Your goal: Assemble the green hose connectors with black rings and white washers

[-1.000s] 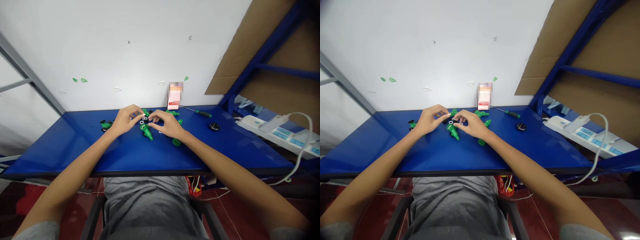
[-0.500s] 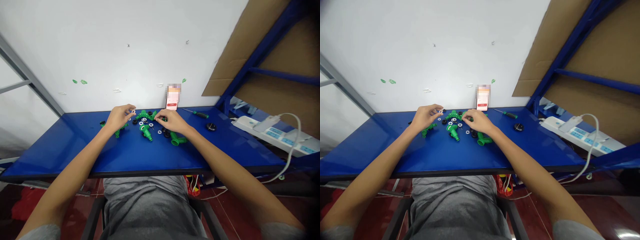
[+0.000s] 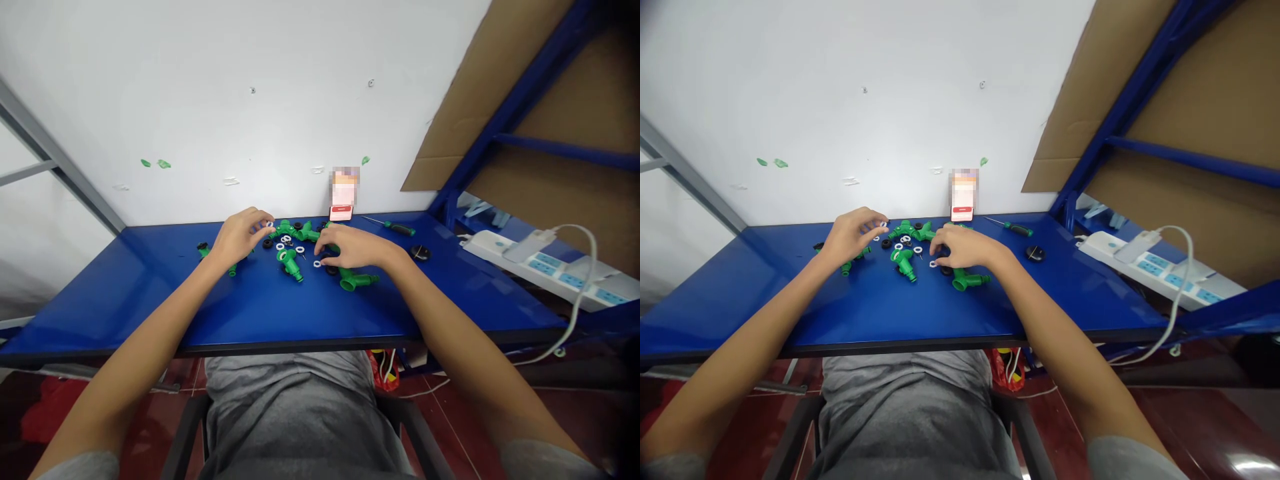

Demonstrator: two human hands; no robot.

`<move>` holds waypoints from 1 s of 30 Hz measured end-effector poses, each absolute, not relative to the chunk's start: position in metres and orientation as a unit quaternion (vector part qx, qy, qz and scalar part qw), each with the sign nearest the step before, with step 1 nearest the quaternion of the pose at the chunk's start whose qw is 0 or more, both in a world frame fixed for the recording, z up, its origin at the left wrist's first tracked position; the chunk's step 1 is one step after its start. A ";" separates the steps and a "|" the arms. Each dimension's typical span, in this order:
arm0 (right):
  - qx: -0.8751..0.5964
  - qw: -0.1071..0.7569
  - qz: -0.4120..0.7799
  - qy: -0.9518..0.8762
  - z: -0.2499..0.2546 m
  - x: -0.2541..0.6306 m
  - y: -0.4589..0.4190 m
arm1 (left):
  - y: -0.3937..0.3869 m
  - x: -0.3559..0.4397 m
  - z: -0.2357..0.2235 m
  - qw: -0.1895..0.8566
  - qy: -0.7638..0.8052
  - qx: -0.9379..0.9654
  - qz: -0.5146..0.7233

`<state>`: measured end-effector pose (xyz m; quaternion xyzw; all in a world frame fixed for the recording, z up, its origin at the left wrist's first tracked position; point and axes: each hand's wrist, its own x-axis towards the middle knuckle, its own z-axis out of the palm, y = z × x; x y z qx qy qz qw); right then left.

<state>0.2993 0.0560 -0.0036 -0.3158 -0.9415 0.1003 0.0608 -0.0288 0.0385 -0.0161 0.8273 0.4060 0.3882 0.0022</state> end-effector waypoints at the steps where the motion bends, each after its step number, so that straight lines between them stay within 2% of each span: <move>1: -0.329 0.056 0.100 -0.937 -0.004 0.300 0.057 | 0.038 -0.028 -0.016 0.009 0.400 0.830 0.389; 5: -0.371 0.031 0.106 -0.922 -0.006 0.303 0.063 | 0.034 -0.023 -0.014 0.033 0.379 0.835 0.398; 7: -0.373 0.048 0.112 -0.920 -0.007 0.305 0.065 | 0.031 -0.021 -0.014 0.039 0.378 0.833 0.401; 9: -0.362 0.101 0.132 -0.917 -0.008 0.305 0.067 | 0.028 -0.017 -0.013 0.049 0.381 0.830 0.404; 14: -0.313 0.304 0.251 -0.864 -0.008 0.296 0.062 | 0.017 -0.004 -0.013 0.128 0.382 0.811 0.425; 20: -0.269 0.446 0.418 -0.744 -0.015 0.273 0.050 | 0.009 0.009 -0.015 0.260 0.353 0.761 0.478; 30: -0.279 0.439 0.536 -0.666 -0.035 0.251 0.042 | -0.001 0.016 -0.016 0.229 0.323 0.790 0.469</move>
